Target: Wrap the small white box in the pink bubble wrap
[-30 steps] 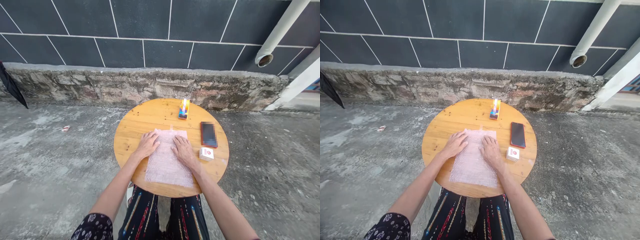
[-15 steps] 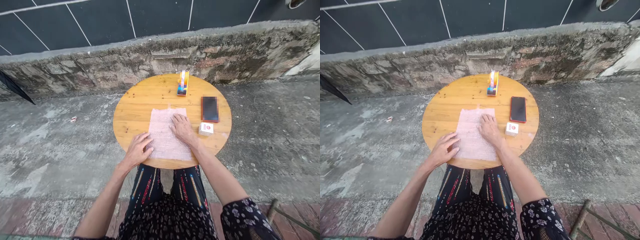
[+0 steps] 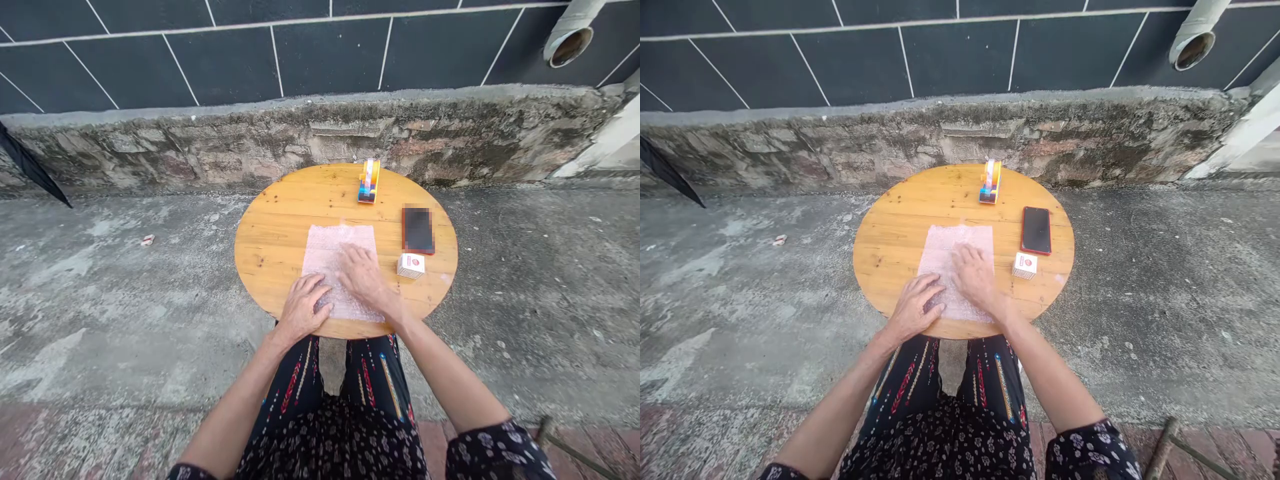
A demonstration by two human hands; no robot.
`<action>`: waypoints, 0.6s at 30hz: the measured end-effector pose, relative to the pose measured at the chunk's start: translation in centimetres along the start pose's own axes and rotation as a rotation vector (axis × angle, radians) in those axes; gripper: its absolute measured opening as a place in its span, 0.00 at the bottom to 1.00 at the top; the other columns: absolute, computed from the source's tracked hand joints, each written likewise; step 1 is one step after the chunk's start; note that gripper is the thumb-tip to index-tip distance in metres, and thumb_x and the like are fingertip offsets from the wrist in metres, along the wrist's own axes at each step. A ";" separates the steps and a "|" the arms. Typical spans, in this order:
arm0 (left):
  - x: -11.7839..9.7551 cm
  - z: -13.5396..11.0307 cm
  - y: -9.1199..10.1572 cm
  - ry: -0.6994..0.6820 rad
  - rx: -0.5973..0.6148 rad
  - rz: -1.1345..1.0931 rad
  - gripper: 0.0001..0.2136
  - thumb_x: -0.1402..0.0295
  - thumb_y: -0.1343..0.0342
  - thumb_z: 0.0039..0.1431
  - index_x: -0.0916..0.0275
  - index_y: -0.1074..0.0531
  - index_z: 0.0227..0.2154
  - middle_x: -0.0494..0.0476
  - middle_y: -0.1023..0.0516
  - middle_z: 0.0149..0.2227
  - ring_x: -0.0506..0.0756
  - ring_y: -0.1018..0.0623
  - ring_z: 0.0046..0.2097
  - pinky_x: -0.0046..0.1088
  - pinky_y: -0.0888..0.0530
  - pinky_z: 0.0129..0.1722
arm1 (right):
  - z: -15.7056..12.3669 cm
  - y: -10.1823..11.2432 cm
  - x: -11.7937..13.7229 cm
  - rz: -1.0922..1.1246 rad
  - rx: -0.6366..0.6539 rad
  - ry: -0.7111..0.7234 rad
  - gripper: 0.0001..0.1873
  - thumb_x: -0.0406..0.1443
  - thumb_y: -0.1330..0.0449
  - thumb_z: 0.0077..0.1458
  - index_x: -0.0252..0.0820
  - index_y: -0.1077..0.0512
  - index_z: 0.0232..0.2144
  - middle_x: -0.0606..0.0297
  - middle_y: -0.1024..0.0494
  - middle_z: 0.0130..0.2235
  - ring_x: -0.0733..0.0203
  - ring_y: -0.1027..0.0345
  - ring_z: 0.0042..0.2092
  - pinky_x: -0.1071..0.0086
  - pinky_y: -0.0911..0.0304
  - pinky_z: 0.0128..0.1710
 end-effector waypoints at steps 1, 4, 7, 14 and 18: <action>0.0 0.0 0.1 0.000 0.000 0.001 0.17 0.64 0.45 0.58 0.60 0.28 0.50 0.61 0.32 0.58 0.61 0.34 0.60 0.44 0.37 0.60 | -1.0 0.1 1.2 0.013 0.041 0.066 0.23 0.39 0.48 0.63 0.36 0.34 0.58 0.50 0.38 0.64 0.44 0.47 0.63 0.51 0.53 0.62; 0.1 0.0 0.2 0.003 -0.013 -0.001 0.17 0.64 0.45 0.59 0.60 0.28 0.50 0.60 0.32 0.58 0.61 0.35 0.60 0.44 0.37 0.60 | -5.7 0.5 2.3 0.045 0.134 0.152 0.22 0.38 0.48 0.62 0.41 0.34 0.58 0.55 0.34 0.62 0.49 0.43 0.62 0.53 0.50 0.62; 0.2 -0.1 0.0 -0.006 -0.025 -0.015 0.16 0.63 0.45 0.59 0.60 0.27 0.49 0.60 0.32 0.58 0.61 0.35 0.60 0.44 0.36 0.60 | -11.7 2.1 -1.0 0.018 0.120 0.005 0.20 0.38 0.47 0.62 0.43 0.31 0.55 0.56 0.32 0.60 0.48 0.41 0.61 0.50 0.49 0.61; 0.0 0.0 0.4 -0.027 -0.060 -0.002 0.18 0.64 0.45 0.58 0.60 0.29 0.51 0.61 0.35 0.62 0.62 0.37 0.62 0.46 0.38 0.62 | -15.7 5.6 -2.5 0.000 -0.056 -0.231 0.17 0.38 0.47 0.61 0.43 0.28 0.51 0.56 0.27 0.56 0.45 0.37 0.58 0.50 0.43 0.56; -0.2 1.0 0.7 -0.076 0.030 0.034 0.19 0.64 0.45 0.58 0.58 0.28 0.52 0.60 0.33 0.60 0.62 0.36 0.62 0.46 0.38 0.62 | -11.5 3.6 2.4 0.102 -0.020 -0.110 0.20 0.36 0.45 0.60 0.41 0.30 0.54 0.54 0.31 0.59 0.47 0.39 0.59 0.51 0.44 0.57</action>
Point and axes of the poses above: each hand's wrist, its own z-axis towards the middle knuckle, its own y-axis out of the back of the hand, x = y × z, the point moved 7 cm from there along z, towards the middle knuckle
